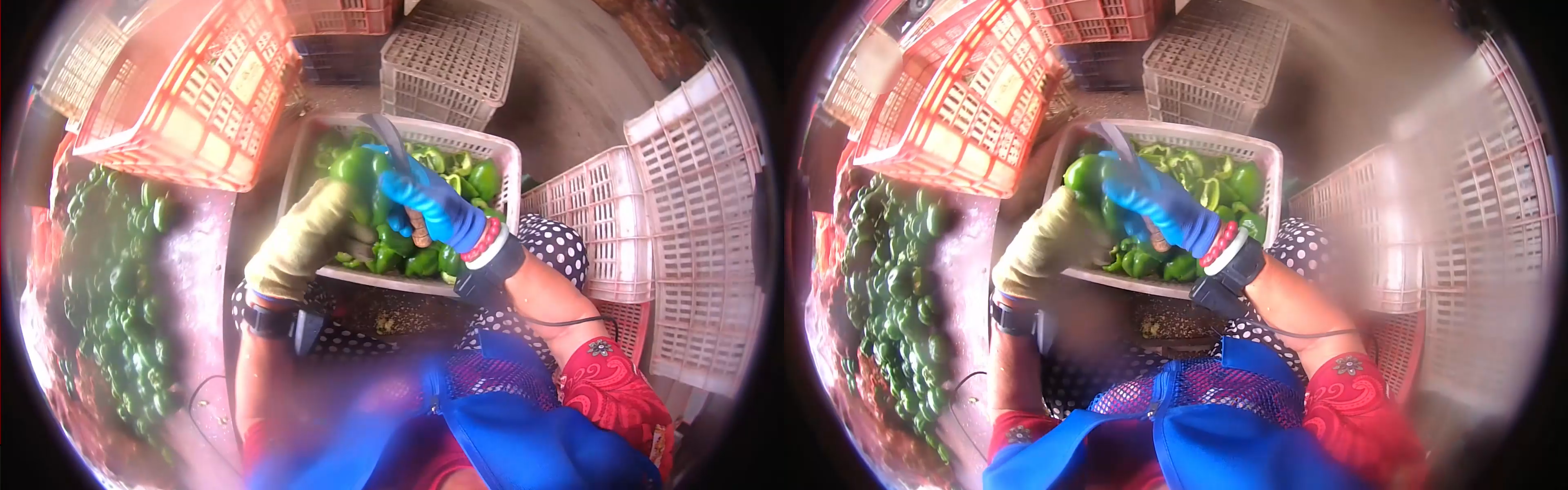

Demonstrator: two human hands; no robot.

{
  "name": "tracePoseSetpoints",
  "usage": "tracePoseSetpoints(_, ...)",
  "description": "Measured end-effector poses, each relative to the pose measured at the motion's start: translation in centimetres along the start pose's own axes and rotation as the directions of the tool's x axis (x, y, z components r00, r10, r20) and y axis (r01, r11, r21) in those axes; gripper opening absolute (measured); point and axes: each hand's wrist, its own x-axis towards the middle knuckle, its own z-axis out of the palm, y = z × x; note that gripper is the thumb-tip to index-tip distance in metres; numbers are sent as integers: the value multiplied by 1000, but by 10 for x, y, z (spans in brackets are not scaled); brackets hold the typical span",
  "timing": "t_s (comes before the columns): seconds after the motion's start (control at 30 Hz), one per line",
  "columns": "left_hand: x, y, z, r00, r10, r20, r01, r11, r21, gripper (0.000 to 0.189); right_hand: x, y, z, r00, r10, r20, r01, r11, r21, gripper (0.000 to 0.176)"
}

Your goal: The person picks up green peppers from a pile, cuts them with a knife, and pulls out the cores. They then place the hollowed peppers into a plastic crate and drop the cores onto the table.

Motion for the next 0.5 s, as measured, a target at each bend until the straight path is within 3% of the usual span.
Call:
tracePoseSetpoints(0.03, -3, 7, 14, 999, 34, 0, -34, 998, -50, 62, 2, 11, -3, 990, 47, -132, -45, 999, 15, 62)
tracePoseSetpoints(0.13, 5, 5, 42, 991, 70, -114, -85, 987, -137, 61, 6, 9, 5, 963, -58, -263, -18, 960, -280, 83)
tracePoseSetpoints(0.27, 19, -10, 24, 998, 55, -19, -58, 946, -319, 57, 8, -3, -9, 989, 36, -147, -91, 917, -387, 70)
tracePoseSetpoints(0.3, 19, -12, 19, 996, 84, -36, -92, 940, -330, 55, 5, -7, -13, 959, 140, -247, -241, 861, -448, 66)
tracePoseSetpoints(0.33, 20, -13, 16, 992, 115, -53, -126, 931, -342, 54, 6, 0, -22, 961, -125, -248, -87, 711, -697, 67)
tracePoseSetpoints(0.4, 19, -3, 17, 993, 30, -115, -58, 967, -249, 51, 7, 23, -42, 823, -567, -10, 92, 151, -984, 68)
tracePoseSetpoints(0.43, 18, 1, 18, 990, -18, -137, -11, 978, -208, 51, 7, 22, -39, 828, -559, 35, 54, 17, -998, 75)
tracePoseSetpoints(0.5, 20, -1, 18, 980, -45, -192, 26, 995, -101, 49, 3, 24, -23, 887, -460, -38, -54, -20, -998, 74)
